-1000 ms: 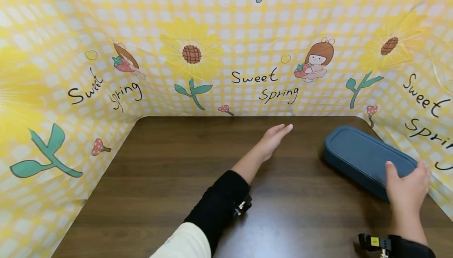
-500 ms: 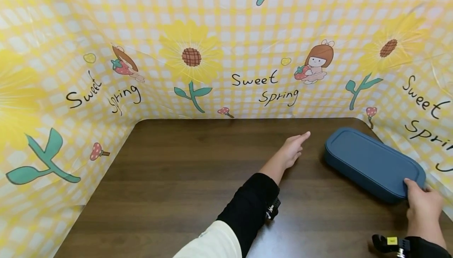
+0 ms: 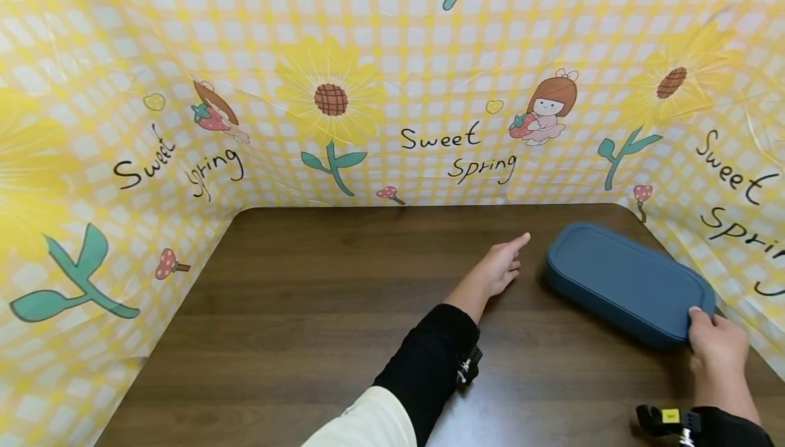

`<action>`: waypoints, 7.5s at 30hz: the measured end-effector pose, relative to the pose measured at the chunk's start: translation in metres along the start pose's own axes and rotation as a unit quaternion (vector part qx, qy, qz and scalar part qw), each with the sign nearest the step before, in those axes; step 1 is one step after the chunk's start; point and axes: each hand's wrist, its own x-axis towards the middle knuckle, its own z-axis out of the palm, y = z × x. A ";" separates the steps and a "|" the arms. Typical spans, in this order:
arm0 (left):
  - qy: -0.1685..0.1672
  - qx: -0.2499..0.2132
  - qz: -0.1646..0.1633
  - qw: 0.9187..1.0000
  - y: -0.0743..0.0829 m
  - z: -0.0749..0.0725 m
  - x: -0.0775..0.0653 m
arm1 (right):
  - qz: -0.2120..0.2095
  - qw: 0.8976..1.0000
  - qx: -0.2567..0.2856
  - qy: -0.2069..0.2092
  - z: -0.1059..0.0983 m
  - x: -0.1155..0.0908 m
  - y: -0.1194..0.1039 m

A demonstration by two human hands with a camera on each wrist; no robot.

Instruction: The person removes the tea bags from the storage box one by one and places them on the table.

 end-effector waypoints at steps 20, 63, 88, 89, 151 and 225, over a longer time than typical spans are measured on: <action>0.018 0.015 0.014 1.000 -0.003 -0.020 0.000 | -0.037 0.996 -0.015 -0.078 0.044 -0.012 -0.017; 0.187 0.181 0.070 0.963 0.039 -0.144 -0.184 | -0.181 0.945 -0.065 -0.263 0.123 -0.117 -0.044; 0.208 0.210 0.060 0.953 0.005 -0.170 -0.220 | -0.185 0.926 -0.045 -0.327 0.139 -0.128 -0.016; 0.210 0.211 0.060 0.953 0.005 -0.170 -0.220 | -0.186 0.925 -0.046 -0.327 0.140 -0.128 -0.016; 0.234 0.260 0.096 0.932 0.043 -0.171 -0.210 | -0.244 0.898 -0.120 -0.346 0.120 -0.116 -0.065; 0.357 0.509 -0.065 0.780 0.100 -0.376 -0.223 | -0.205 0.909 -0.167 -0.323 0.074 -0.066 -0.025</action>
